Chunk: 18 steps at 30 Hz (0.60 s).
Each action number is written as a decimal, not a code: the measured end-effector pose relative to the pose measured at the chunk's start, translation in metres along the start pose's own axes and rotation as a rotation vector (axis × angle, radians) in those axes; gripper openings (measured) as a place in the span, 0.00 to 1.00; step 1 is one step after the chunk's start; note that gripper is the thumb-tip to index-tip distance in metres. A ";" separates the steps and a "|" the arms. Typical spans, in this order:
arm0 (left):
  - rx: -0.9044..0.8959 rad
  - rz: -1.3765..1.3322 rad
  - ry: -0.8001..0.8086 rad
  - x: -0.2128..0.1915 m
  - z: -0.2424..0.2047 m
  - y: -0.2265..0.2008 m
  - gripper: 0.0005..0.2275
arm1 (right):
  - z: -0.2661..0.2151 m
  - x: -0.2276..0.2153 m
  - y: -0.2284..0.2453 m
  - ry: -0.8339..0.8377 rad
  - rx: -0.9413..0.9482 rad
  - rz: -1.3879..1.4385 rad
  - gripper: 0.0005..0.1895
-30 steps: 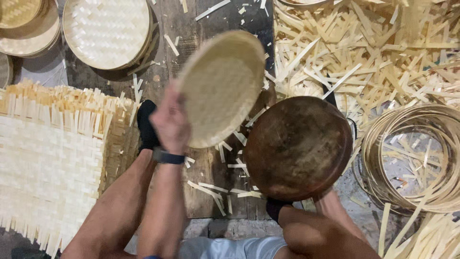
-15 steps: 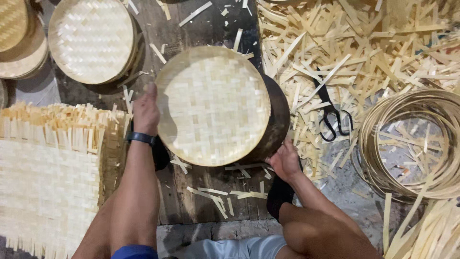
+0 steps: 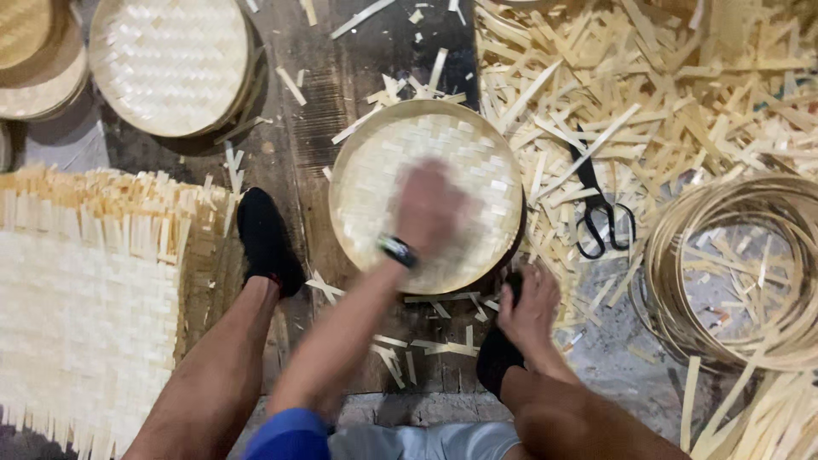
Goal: The person weaves bamboo strips around a circular frame and uses scissors to trim the excess strips around the edges to complete a bamboo tray.
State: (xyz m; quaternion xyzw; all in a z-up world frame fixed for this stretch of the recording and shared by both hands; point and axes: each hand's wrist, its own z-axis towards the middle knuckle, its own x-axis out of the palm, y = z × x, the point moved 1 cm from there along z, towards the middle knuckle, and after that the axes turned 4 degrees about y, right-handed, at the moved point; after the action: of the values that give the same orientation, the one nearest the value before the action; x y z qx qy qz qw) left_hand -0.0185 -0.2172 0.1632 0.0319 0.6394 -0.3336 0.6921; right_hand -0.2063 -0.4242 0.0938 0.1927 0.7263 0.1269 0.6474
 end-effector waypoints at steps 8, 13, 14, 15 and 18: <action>-0.141 -0.078 0.456 0.050 -0.082 -0.079 0.31 | -0.004 0.010 0.000 -0.086 -0.016 0.120 0.21; 0.059 0.105 0.474 0.029 -0.130 0.005 0.28 | -0.005 0.017 -0.004 -0.130 0.017 0.136 0.18; 0.151 0.161 0.418 0.019 -0.132 0.029 0.27 | -0.005 0.019 -0.004 -0.129 -0.004 0.140 0.18; 0.243 0.214 0.362 0.006 -0.129 0.054 0.25 | -0.006 0.020 -0.006 -0.131 0.007 0.143 0.18; 0.205 0.223 0.294 -0.043 -0.117 0.140 0.17 | -0.006 0.027 -0.010 -0.114 0.031 0.122 0.18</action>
State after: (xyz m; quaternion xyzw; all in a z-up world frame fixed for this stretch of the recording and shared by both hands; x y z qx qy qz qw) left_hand -0.0479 -0.0356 0.1280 0.2210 0.6888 -0.3098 0.6170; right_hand -0.2154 -0.4214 0.0662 0.2533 0.6771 0.1437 0.6758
